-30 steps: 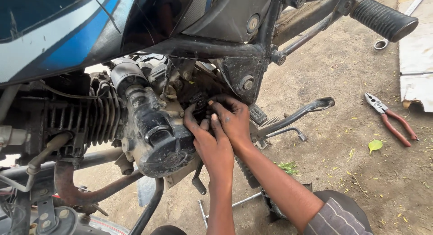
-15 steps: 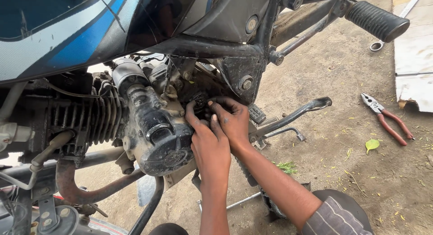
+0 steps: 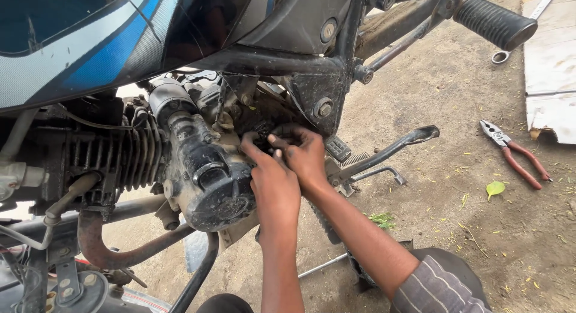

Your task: The person sits on the ground beside a motorcycle and uses wrenches to loosen and remove fasteners from the rear wheel and sprocket assembly, detaches the sprocket carrier from the wheel, then moves to the engine side and uses a T-handle wrench to work on bolts near the engine before fitting a component by hand.

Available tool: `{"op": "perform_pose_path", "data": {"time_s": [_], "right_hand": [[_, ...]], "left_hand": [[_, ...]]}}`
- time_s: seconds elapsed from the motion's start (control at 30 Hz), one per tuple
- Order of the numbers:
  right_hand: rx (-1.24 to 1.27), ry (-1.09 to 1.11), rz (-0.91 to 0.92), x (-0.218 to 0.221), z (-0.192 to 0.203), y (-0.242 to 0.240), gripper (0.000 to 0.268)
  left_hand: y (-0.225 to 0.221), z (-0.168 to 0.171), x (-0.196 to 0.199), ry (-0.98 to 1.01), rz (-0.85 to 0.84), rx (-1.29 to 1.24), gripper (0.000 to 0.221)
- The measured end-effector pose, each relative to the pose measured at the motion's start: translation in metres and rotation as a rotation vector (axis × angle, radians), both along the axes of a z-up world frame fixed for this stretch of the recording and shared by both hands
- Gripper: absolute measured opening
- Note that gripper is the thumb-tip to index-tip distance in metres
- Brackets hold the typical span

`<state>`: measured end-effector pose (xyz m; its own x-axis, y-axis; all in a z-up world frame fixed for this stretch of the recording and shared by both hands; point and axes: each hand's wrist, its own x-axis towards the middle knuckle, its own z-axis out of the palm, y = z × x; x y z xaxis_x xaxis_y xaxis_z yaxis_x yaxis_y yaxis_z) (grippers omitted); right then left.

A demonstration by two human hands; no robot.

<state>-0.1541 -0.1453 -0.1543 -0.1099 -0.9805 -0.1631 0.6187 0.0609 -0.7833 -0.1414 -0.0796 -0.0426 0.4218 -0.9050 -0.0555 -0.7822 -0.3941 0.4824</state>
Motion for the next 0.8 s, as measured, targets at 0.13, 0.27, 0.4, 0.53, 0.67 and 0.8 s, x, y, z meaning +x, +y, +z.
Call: {"op": "perform_pose_path", "data": {"time_s": [0.13, 0.27, 0.4, 0.53, 0.67, 0.8], "right_hand": [[0.006, 0.052, 0.008, -0.002, 0.009, 0.005, 0.015], [0.027, -0.077, -0.054, 0.007, 0.0, 0.007, 0.016], [0.042, -0.101, -0.073, 0.004, 0.005, 0.015, 0.019], [0.124, -0.089, -0.056, -0.004, 0.025, 0.024, 0.021], [0.172, -0.183, -0.075, 0.0, 0.025, 0.023, 0.021], [0.157, -0.1, -0.109, 0.004, 0.021, 0.021, 0.02]], "left_hand": [[0.001, -0.003, 0.002, 0.03, 0.001, 0.004, 0.056], [0.005, -0.006, 0.006, 0.034, -0.036, -0.051, 0.058], [0.009, 0.005, -0.001, 0.014, -0.059, -0.062, 0.058], [0.009, 0.014, -0.005, 0.024, -0.014, 0.086, 0.057], [0.009, 0.012, -0.001, -0.014, -0.042, 0.07, 0.057], [0.007, 0.01, 0.001, -0.016, -0.047, 0.066, 0.059]]}}
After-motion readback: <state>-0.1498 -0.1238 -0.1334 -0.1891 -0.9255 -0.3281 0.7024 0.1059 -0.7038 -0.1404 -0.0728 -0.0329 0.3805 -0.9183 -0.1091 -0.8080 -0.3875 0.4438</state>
